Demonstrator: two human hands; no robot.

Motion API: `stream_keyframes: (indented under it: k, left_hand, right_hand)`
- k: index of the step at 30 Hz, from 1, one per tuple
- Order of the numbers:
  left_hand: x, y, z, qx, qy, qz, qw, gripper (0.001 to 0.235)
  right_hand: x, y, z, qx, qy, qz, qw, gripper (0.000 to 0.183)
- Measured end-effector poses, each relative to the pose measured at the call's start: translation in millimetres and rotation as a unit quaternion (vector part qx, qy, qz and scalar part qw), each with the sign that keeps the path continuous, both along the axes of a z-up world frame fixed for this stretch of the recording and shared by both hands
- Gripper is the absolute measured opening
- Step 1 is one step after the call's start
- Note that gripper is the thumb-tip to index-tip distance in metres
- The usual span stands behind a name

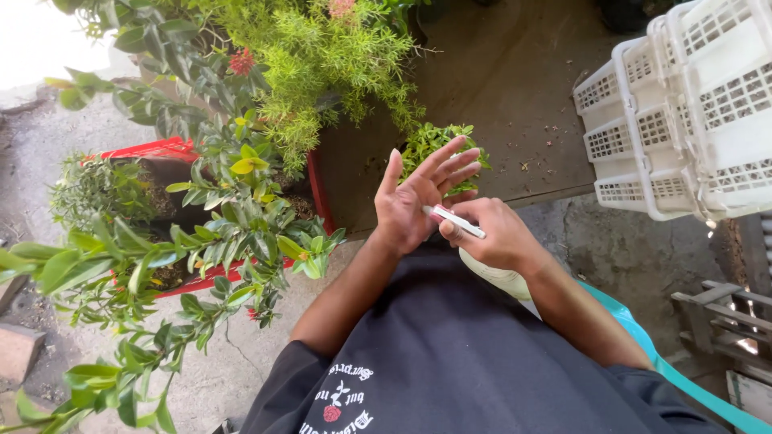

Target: The person takes potted plants out of a red crate and sprays their leaves with a spray bottle. They refill the spray bottle by pouring liquid from a white jug into it, reattach the nozzle, and continue spraying and turning the plants before setting them down.

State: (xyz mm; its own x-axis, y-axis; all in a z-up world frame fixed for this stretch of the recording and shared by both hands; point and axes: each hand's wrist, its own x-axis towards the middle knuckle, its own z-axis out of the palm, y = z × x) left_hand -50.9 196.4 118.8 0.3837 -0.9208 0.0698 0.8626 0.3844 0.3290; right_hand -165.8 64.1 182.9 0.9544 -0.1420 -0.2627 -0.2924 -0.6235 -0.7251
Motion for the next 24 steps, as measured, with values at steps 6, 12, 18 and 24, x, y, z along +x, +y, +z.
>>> stream_keyframes:
  k: [6,12,18,24]
  left_hand:
    - [7.2,13.6,3.6,-0.008,-0.024,0.020,0.999,0.097]
    - [11.4,17.8,0.8,-0.026,0.025,0.042,0.998,0.097]
    - [9.2,12.4,-0.8,-0.038,-0.006,0.029,0.999,0.100]
    - [10.6,13.7,0.9,-0.020,-0.011,0.068,0.997,0.100]
  right_hand:
    - [3.7,9.7,4.4,-0.058,0.076,-0.001,0.995,0.060]
    - [-1.4,13.9,15.5,-0.085,0.027,-0.021,0.996,0.056]
    - [0.0,31.1,20.6,-0.121,0.060,0.070,0.988,0.053]
    - [-1.1,23.3,14.4,-0.080,0.026,0.078,0.993,0.055]
